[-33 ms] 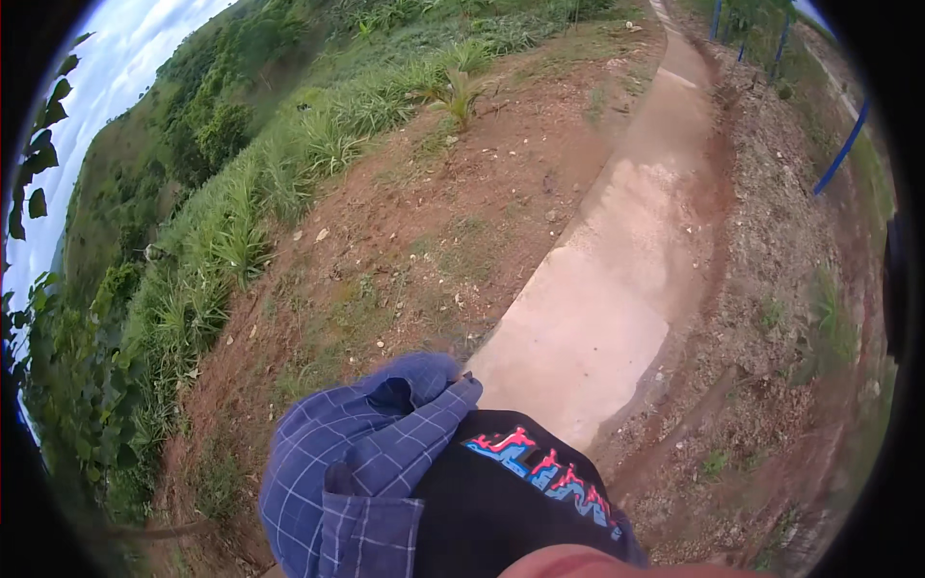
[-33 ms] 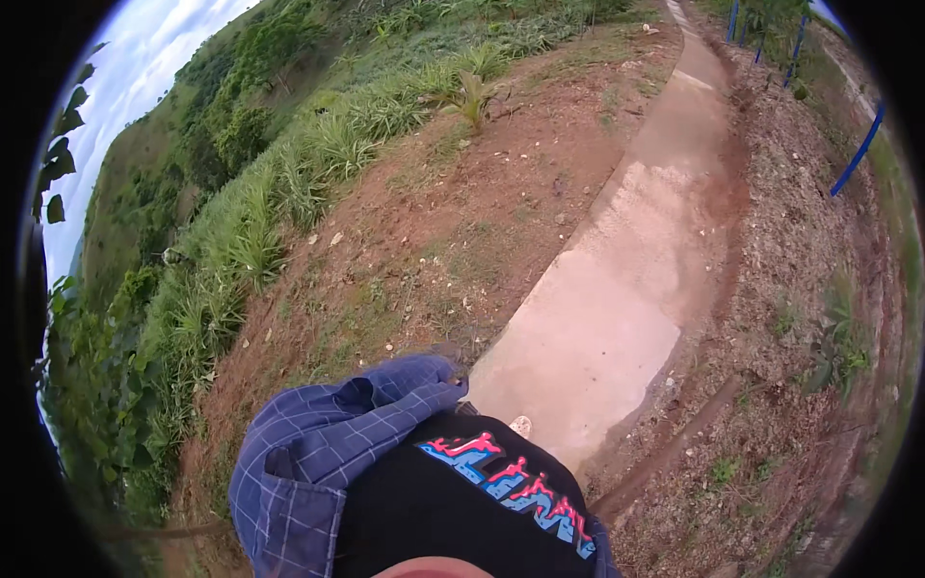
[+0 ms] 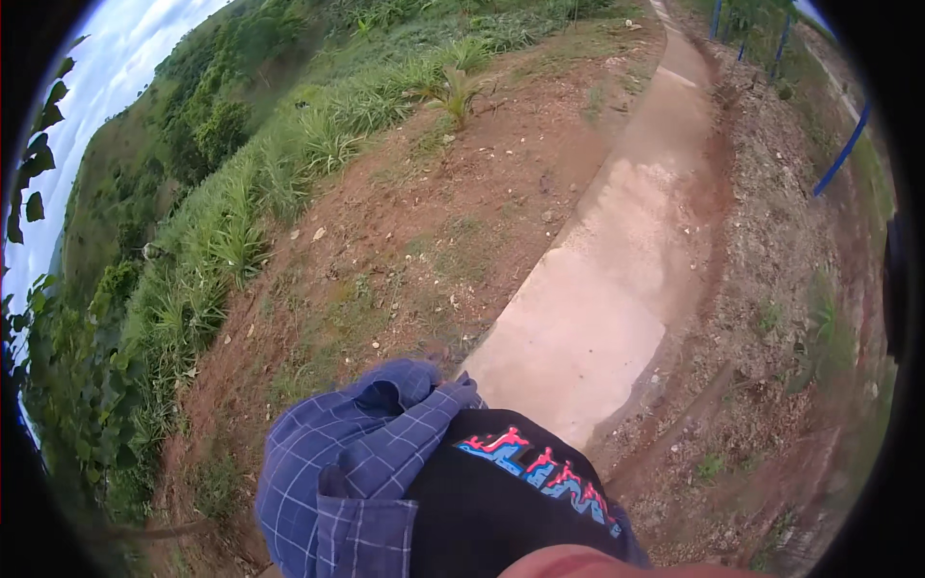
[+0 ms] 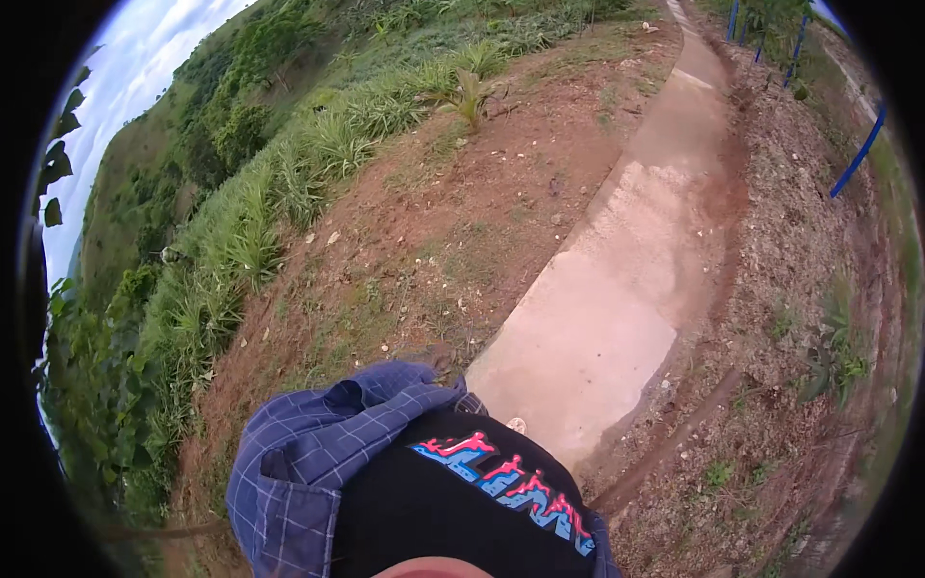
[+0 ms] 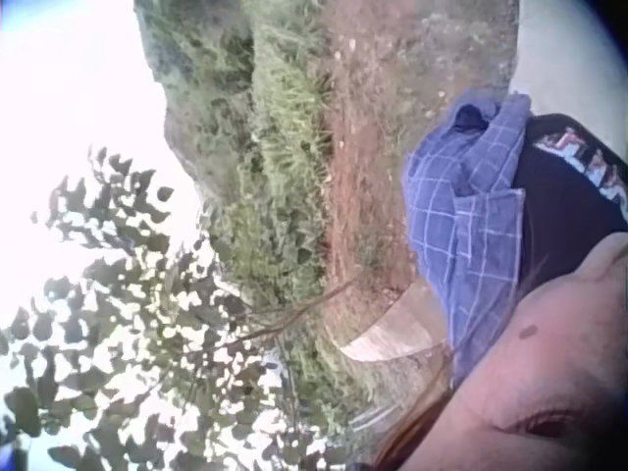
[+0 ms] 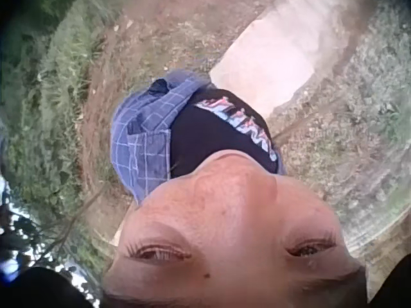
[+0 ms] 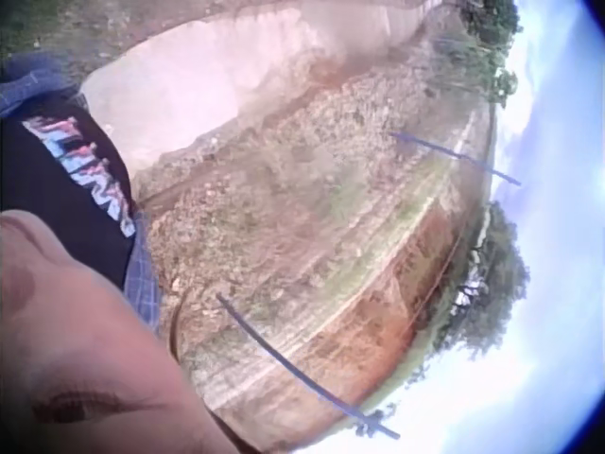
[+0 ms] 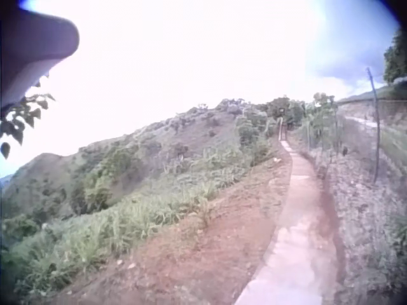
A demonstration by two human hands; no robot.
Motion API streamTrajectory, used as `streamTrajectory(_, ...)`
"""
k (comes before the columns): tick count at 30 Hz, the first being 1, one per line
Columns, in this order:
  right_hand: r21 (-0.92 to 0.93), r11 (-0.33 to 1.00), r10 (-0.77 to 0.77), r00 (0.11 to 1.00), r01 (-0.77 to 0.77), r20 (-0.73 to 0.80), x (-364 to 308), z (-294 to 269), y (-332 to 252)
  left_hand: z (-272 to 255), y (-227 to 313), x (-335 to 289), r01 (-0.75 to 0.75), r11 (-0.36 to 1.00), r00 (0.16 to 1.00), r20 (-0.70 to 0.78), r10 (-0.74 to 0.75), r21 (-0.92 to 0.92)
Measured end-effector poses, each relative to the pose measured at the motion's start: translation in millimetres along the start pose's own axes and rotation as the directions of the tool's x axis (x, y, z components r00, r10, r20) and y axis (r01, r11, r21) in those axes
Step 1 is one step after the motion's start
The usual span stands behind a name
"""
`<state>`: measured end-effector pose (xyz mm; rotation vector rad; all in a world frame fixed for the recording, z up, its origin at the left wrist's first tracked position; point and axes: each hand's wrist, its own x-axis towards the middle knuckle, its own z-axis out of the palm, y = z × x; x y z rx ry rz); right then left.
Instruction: The person sweeps a concrete path on a hillside using a long-handled broom made of twigs, moving dirt and debris from the center toward the edges.
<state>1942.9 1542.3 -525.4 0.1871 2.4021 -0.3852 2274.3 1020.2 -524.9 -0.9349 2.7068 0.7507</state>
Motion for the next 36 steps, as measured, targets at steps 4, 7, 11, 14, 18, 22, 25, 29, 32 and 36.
streamTrajectory(4, 0.069, 0.996, 0.046, 0.998, -0.048, 0.034, 69.1, -30.1, -73.5, -0.6, -62.2, -24.2, 0.456, 0.89, 0.855, 0.285, -0.434, -0.01)
streamTrajectory(7, 0.156, 0.981, 0.103, 0.992, -0.113, 0.067, 116.8, -47.4, -162.6, -22.3, -90.0, -25.5, 0.625, 0.78, 0.704, 0.421, -0.572, 0.015)
streamTrajectory(11, -0.021, 0.999, -0.039, 0.983, 0.044, 0.179, 163.1, -84.2, -249.5, -46.7, -109.7, 55.1, 0.663, 0.748, 0.618, 0.539, -0.571, 0.032)
streamTrajectory(14, -0.042, 0.998, -0.045, 0.993, 0.05, 0.106, 184.7, -120.4, -288.1, -100.0, -96.6, 189.8, 0.566, 0.824, 0.691, 0.527, -0.494, 0.029)
streamTrajectory(18, -0.079, 0.994, -0.079, 0.996, 0.075, -0.049, 208.3, -151.8, -331.9, -164.8, -38.8, 457.1, 0.28, 0.96, 0.916, 0.301, -0.266, -0.005)
streamTrajectory(22, -0.129, 0.989, -0.096, 0.983, 0.076, -0.156, 272.7, -140.5, -366.5, -276.3, 106.6, 700.1, 0.159, 0.986, 0.985, -0.051, -0.162, -0.052)
streamTrajectory(25, -0.044, 0.995, 0.089, 0.993, -0.093, -0.077, 314.0, -183.9, -397.7, -334.4, 235.8, 778.8, -0.197, 0.944, 0.957, -0.261, 0.127, -0.264)
streamTrajectory(29, 0.0, 0.991, 0.133, 0.991, -0.133, -0.028, 389.8, -240.6, -474.5, -332.2, 269.0, 857.0, -0.279, 0.96, 0.956, -0.098, 0.277, -0.003)
streamTrajectory(32, 0.021, 0.993, 0.114, 0.993, -0.114, -0.005, 455.2, -287.5, -535.4, -327.9, 244.9, 851.4, -0.176, 0.984, 0.936, 0.306, 0.173, -0.018)
streamTrajectory(36, 0.028, 0.999, 0.014, 0.999, -0.015, 0.035, 546.3, -329.3, -623.9, -341.0, 196.5, 802.5, 0.329, 0.787, 0.765, 0.636, 0.101, -0.521)
